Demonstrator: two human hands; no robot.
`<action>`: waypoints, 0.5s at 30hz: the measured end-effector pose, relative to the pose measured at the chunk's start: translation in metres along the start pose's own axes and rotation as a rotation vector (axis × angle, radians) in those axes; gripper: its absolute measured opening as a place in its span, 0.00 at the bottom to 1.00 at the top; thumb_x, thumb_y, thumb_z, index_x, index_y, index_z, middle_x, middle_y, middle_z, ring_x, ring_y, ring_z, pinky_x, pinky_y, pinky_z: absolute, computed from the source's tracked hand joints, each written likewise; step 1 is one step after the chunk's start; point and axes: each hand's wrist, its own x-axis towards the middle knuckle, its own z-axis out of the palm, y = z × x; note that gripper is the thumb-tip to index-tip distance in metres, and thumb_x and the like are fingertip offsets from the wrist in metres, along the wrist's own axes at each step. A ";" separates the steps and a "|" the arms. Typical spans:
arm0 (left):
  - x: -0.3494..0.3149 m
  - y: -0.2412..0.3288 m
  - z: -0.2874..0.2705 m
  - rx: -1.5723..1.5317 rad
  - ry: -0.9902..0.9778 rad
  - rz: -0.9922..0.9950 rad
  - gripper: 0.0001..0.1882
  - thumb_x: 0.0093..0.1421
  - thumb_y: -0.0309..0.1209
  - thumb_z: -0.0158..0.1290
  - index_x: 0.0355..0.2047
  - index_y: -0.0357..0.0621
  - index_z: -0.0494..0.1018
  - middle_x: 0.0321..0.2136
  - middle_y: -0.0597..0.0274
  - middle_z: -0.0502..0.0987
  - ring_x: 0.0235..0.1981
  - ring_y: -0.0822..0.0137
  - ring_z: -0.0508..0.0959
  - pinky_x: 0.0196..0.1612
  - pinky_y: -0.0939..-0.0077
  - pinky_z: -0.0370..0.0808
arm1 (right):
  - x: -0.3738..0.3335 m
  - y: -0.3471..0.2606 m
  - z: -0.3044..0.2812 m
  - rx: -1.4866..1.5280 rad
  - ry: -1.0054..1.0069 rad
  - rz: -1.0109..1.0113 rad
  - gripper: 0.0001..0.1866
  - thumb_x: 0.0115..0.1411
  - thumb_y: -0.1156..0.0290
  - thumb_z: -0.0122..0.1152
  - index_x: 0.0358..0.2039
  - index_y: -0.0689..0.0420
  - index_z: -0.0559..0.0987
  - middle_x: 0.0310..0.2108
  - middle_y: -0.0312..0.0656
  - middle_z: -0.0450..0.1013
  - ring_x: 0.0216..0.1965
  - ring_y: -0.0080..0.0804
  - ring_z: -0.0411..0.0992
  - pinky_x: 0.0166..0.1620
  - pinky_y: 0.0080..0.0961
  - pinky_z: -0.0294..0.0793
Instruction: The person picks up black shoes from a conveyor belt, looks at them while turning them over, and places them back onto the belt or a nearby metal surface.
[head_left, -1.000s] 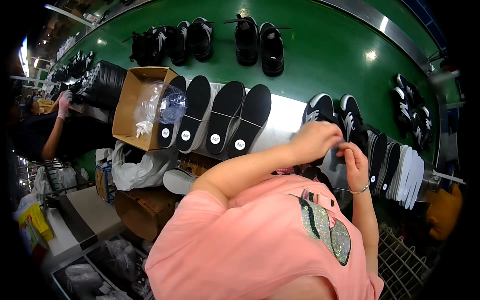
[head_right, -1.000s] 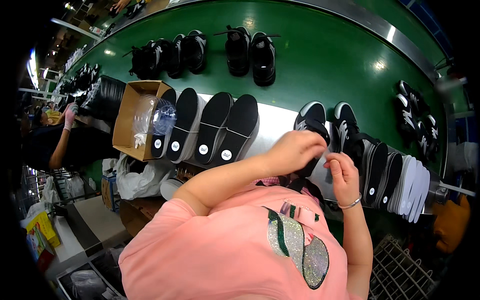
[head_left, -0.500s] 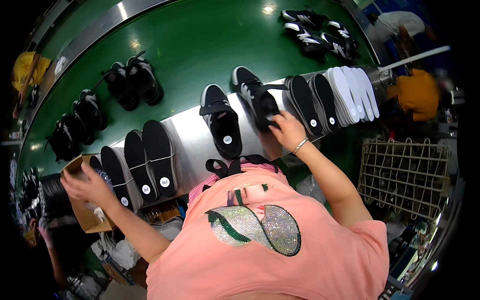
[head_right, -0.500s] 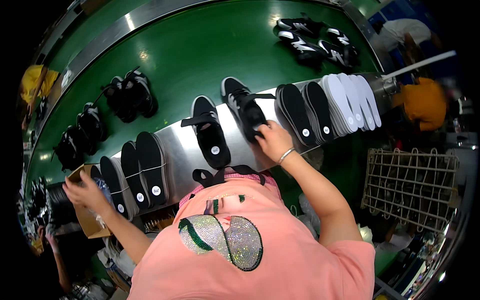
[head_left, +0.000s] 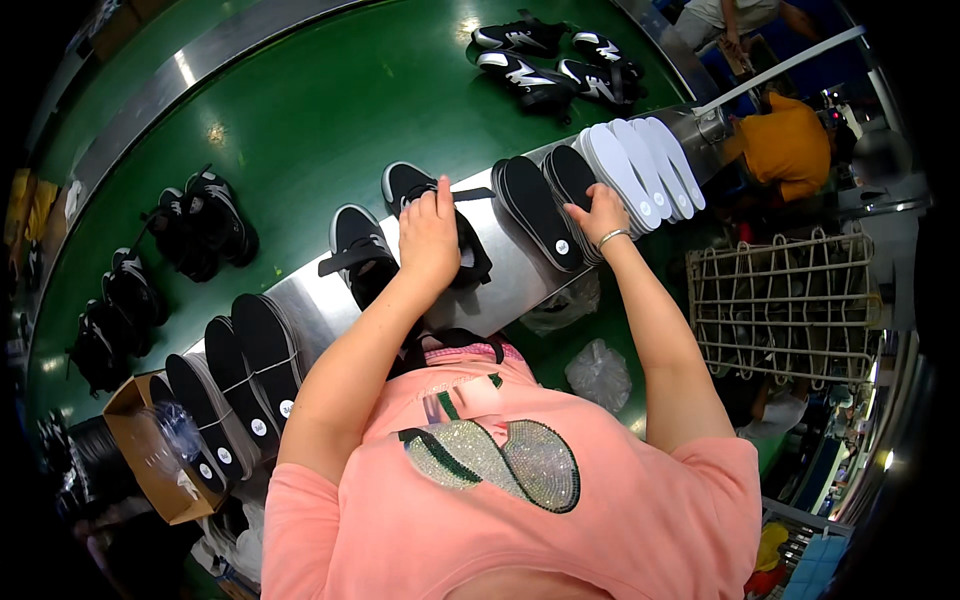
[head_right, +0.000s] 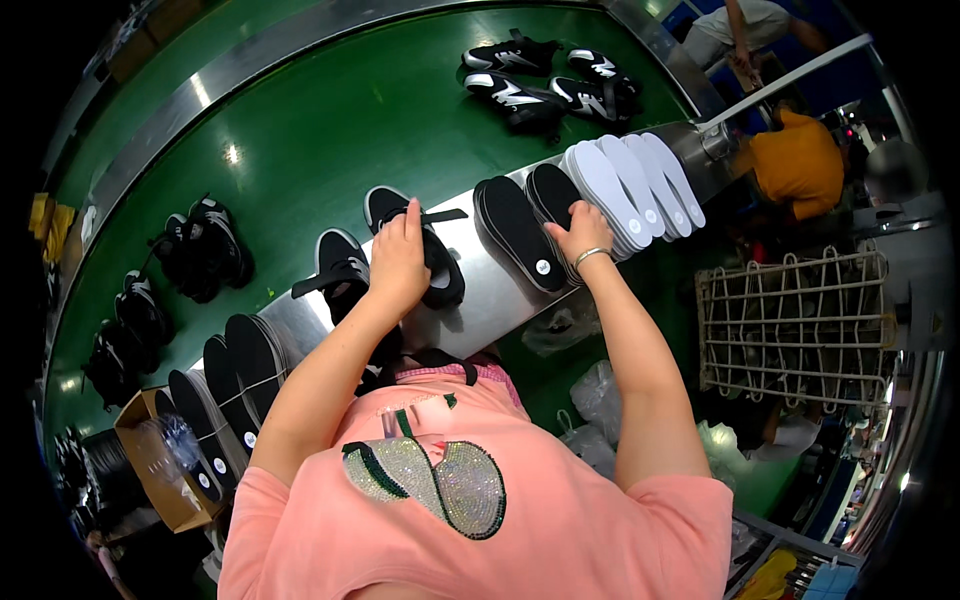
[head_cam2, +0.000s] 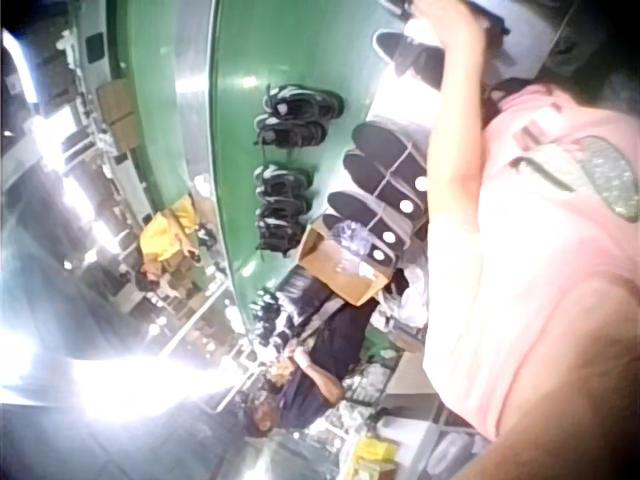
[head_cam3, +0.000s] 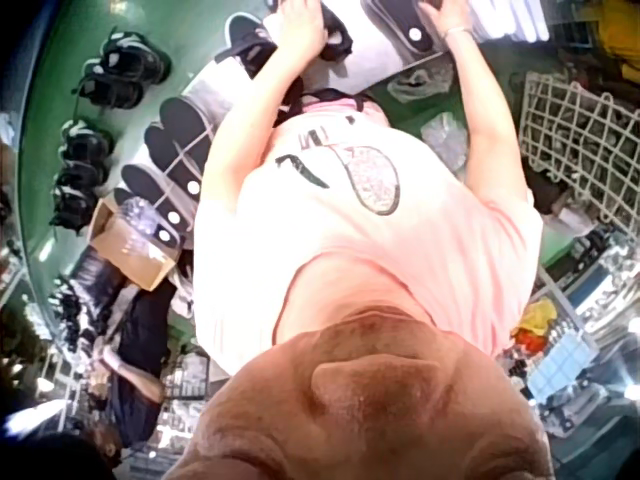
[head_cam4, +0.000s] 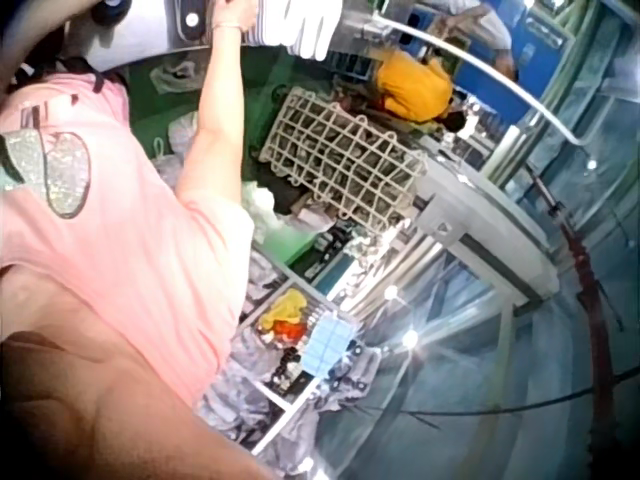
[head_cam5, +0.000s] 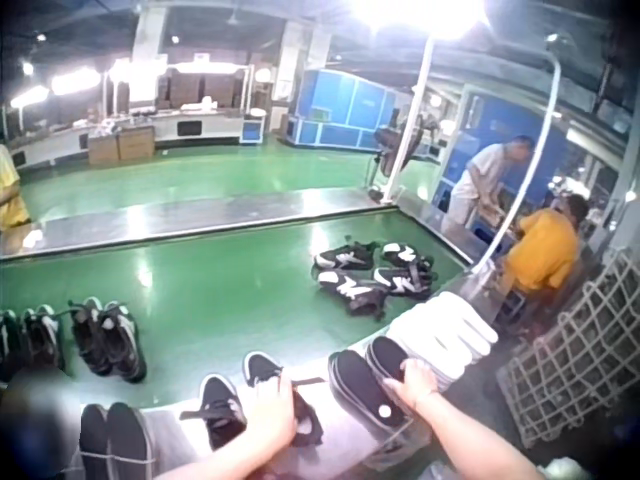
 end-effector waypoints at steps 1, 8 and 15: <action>0.000 -0.005 0.005 -0.090 0.030 0.006 0.30 0.39 0.25 0.54 0.45 0.36 0.58 0.41 0.48 0.64 0.43 0.51 0.65 0.45 0.65 0.63 | 0.003 0.004 0.003 -0.015 -0.050 0.042 0.22 0.42 0.56 0.62 0.35 0.54 0.69 0.34 0.42 0.69 0.39 0.39 0.67 0.41 0.36 0.65; -0.005 -0.008 -0.012 -0.349 0.090 -0.155 0.13 0.47 0.31 0.53 0.31 0.40 0.64 0.23 0.50 0.72 0.28 0.49 0.72 0.32 0.63 0.67 | 0.006 0.004 -0.020 -0.028 -0.052 0.033 0.22 0.39 0.54 0.64 0.29 0.55 0.71 0.31 0.41 0.71 0.35 0.39 0.68 0.37 0.33 0.66; 0.005 -0.011 -0.010 -0.505 -0.032 -0.315 0.13 0.47 0.33 0.52 0.31 0.38 0.69 0.23 0.49 0.74 0.27 0.50 0.74 0.31 0.65 0.69 | -0.042 -0.044 -0.091 1.192 -0.917 0.137 0.13 0.48 0.62 0.55 0.23 0.61 0.73 0.17 0.36 0.67 0.13 0.20 0.64 0.15 0.16 0.62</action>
